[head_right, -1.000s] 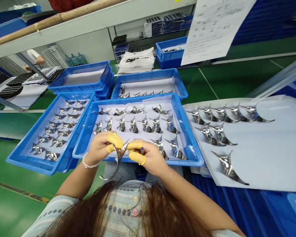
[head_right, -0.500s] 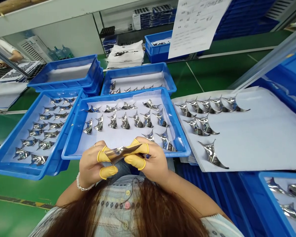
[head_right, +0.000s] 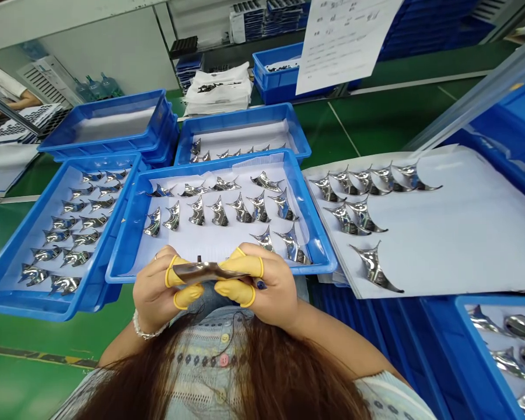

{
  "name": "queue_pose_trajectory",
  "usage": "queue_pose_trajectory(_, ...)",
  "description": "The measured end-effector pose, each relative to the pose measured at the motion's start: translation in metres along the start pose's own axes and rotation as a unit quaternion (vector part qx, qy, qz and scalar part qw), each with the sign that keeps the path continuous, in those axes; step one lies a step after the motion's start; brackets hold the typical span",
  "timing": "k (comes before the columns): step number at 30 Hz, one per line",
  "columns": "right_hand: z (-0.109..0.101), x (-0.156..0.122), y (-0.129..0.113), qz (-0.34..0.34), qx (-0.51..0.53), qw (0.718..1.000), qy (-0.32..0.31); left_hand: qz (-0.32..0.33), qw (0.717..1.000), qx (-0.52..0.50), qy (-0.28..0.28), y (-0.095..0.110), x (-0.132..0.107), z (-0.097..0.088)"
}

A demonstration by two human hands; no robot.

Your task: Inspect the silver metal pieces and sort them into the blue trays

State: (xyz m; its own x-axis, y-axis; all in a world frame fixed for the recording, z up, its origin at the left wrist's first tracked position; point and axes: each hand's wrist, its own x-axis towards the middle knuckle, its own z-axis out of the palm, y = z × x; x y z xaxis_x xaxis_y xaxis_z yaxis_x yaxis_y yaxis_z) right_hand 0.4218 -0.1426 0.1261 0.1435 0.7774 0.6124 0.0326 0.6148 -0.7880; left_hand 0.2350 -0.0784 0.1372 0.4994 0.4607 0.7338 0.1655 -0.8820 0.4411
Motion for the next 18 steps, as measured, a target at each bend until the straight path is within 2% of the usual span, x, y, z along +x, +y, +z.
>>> queue_pose_trajectory(11, -0.002, 0.008, -0.012, -0.065, -0.106, 0.991, -0.038, -0.044, 0.998, -0.045, -0.021, -0.006, -0.005, 0.001)
queue_pose_trajectory(18, -0.003, 0.006, -0.012, -0.069, -0.136, 0.988, -0.039, -0.052, 0.996, -0.07, -0.031, -0.007, -0.006, 0.003)
